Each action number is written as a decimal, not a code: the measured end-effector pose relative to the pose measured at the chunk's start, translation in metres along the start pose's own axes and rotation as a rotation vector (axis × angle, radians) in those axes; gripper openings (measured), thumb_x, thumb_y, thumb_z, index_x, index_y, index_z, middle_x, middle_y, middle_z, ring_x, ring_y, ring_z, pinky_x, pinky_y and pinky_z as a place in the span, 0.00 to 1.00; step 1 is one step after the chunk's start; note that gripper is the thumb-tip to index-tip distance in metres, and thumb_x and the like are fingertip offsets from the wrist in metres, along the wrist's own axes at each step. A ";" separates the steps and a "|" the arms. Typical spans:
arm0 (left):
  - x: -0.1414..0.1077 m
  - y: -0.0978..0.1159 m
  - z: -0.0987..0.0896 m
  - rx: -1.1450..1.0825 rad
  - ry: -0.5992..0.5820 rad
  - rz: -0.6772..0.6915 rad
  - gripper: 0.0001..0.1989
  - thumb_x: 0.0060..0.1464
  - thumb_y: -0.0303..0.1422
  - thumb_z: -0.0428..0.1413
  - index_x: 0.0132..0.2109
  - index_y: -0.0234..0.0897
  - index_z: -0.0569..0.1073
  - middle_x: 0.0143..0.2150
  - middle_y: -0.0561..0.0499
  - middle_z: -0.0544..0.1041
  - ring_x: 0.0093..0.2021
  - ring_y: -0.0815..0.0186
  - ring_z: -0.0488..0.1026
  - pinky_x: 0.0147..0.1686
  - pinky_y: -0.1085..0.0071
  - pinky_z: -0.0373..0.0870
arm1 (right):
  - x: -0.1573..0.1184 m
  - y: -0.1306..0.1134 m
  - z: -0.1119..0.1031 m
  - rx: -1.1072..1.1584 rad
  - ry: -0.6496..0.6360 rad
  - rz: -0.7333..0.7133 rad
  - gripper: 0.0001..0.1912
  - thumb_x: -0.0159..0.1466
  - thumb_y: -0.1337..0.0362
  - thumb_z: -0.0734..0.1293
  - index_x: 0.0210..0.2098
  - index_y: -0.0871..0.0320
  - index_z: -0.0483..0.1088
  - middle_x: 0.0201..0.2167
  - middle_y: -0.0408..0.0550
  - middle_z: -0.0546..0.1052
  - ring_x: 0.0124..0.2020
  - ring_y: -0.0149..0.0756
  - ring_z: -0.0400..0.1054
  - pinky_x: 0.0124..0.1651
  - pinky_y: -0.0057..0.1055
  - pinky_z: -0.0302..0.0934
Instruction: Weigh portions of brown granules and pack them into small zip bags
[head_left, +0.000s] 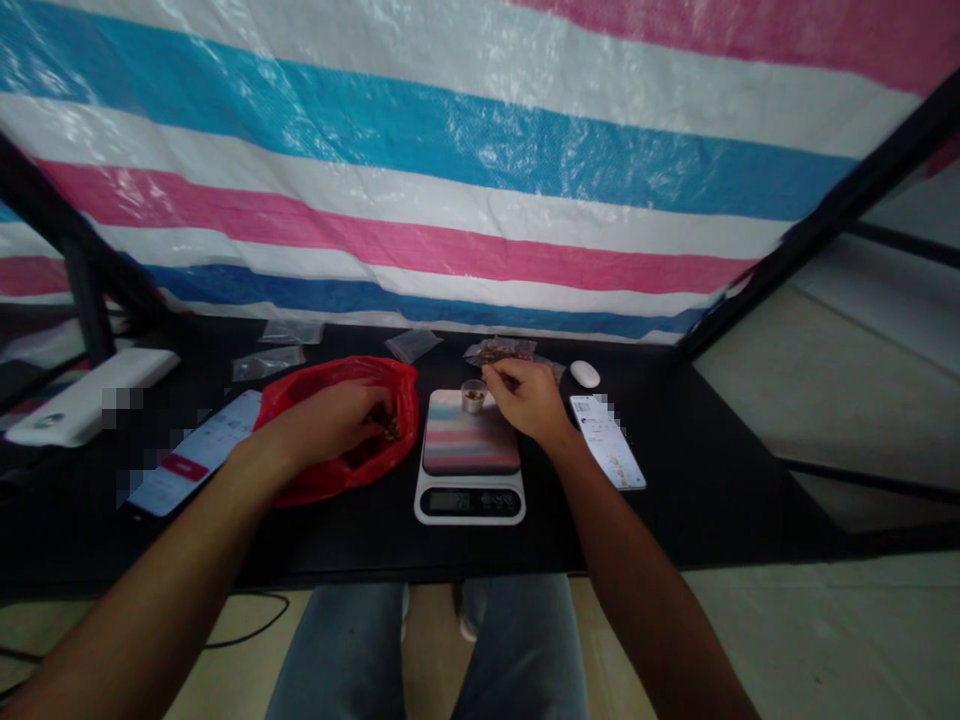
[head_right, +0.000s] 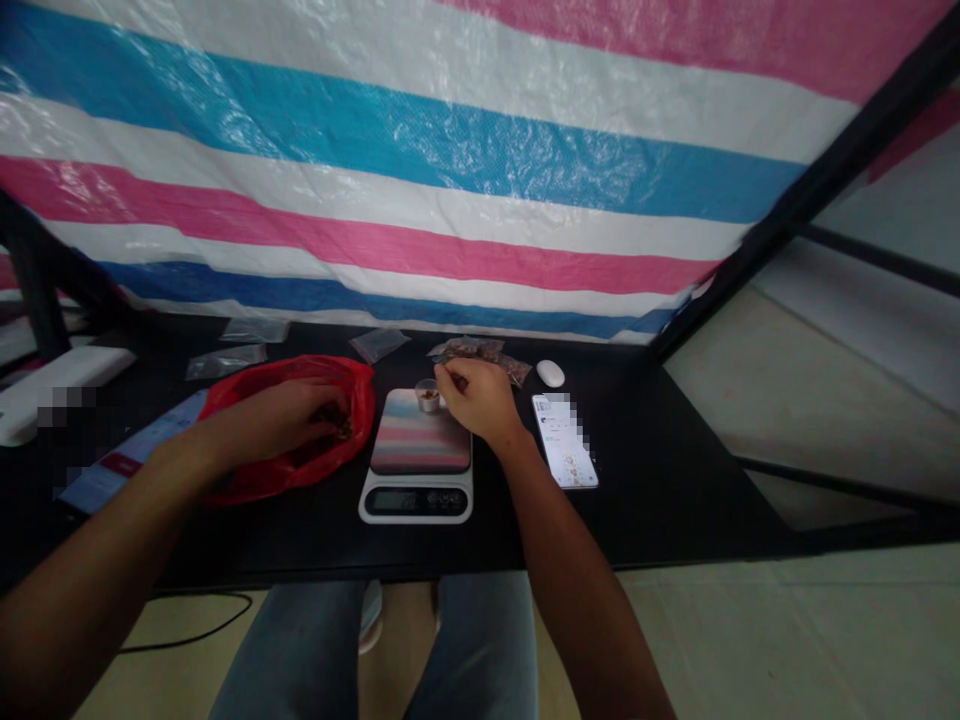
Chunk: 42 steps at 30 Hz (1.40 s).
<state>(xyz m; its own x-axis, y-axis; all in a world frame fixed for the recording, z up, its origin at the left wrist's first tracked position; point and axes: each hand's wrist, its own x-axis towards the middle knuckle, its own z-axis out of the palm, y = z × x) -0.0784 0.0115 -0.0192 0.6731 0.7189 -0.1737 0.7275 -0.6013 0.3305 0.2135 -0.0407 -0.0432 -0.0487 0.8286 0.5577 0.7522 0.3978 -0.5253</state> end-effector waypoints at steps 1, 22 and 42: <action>0.000 -0.003 -0.001 0.004 0.026 -0.008 0.10 0.60 0.30 0.55 0.45 0.40 0.80 0.46 0.45 0.84 0.46 0.55 0.81 0.47 0.63 0.74 | 0.000 0.000 0.000 -0.002 -0.002 0.001 0.19 0.70 0.60 0.64 0.25 0.57 0.73 0.21 0.43 0.74 0.25 0.32 0.66 0.30 0.31 0.53; -0.015 -0.007 -0.013 0.038 -0.011 0.056 0.13 0.58 0.28 0.56 0.44 0.40 0.85 0.42 0.44 0.87 0.41 0.56 0.83 0.44 0.64 0.75 | 0.001 -0.003 -0.001 0.004 -0.032 0.009 0.19 0.70 0.59 0.64 0.23 0.56 0.71 0.21 0.43 0.73 0.24 0.33 0.65 0.30 0.31 0.53; 0.050 0.094 -0.037 -0.031 0.232 0.480 0.11 0.60 0.23 0.58 0.40 0.38 0.85 0.41 0.48 0.86 0.41 0.62 0.81 0.44 0.71 0.71 | 0.002 0.001 -0.004 0.022 0.023 0.025 0.18 0.69 0.59 0.64 0.24 0.56 0.74 0.22 0.45 0.76 0.24 0.34 0.66 0.31 0.32 0.54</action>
<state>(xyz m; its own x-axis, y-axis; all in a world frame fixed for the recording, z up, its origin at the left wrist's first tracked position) 0.0191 0.0042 0.0379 0.8796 0.4255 0.2126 0.3379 -0.8736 0.3503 0.2173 -0.0400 -0.0402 -0.0148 0.8296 0.5582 0.7387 0.3853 -0.5531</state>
